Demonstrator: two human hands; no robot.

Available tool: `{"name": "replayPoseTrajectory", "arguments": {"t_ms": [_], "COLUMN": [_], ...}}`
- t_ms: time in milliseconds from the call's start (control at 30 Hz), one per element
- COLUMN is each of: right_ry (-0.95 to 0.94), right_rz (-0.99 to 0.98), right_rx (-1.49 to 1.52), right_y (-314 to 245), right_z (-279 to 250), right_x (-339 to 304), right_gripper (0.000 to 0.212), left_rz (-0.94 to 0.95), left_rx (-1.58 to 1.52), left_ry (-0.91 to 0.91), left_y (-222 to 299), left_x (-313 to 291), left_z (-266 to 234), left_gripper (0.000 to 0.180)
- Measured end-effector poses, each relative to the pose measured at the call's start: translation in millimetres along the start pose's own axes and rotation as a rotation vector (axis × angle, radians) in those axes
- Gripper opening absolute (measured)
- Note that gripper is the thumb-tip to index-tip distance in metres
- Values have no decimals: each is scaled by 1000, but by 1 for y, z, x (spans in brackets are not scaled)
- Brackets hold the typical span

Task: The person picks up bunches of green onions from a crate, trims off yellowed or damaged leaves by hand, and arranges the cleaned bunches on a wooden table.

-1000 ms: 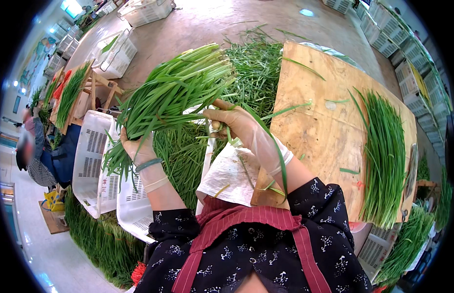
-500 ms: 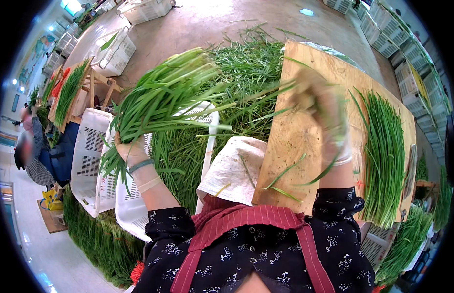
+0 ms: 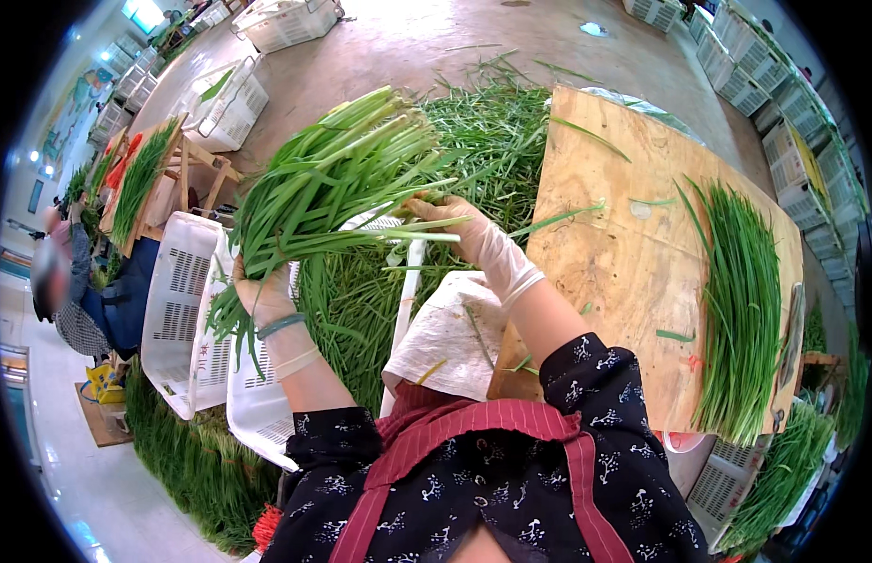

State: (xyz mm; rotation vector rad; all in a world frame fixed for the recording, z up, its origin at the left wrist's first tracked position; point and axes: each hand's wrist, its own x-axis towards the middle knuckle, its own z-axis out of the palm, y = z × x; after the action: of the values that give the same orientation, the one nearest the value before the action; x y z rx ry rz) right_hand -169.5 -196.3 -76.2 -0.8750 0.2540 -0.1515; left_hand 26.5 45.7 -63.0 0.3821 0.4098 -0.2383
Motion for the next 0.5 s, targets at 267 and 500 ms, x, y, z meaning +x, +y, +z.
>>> {"name": "replayPoseTrajectory", "arguments": {"t_ms": [267,500], "right_ry": [-90,16], "right_rz": [-248,-232], "right_rx": [-291,-815], "right_y": [-102,-100], "right_z": [-13,-9], "right_x": [-94,-34], "right_gripper": [23,29], "left_rz": [-67,-16], "left_rx": [-87,-23], "left_ry": [8,35], "left_y": [24,2], "left_x": [15,-2], "left_z": [-27,-13], "left_gripper": [33,36]}}
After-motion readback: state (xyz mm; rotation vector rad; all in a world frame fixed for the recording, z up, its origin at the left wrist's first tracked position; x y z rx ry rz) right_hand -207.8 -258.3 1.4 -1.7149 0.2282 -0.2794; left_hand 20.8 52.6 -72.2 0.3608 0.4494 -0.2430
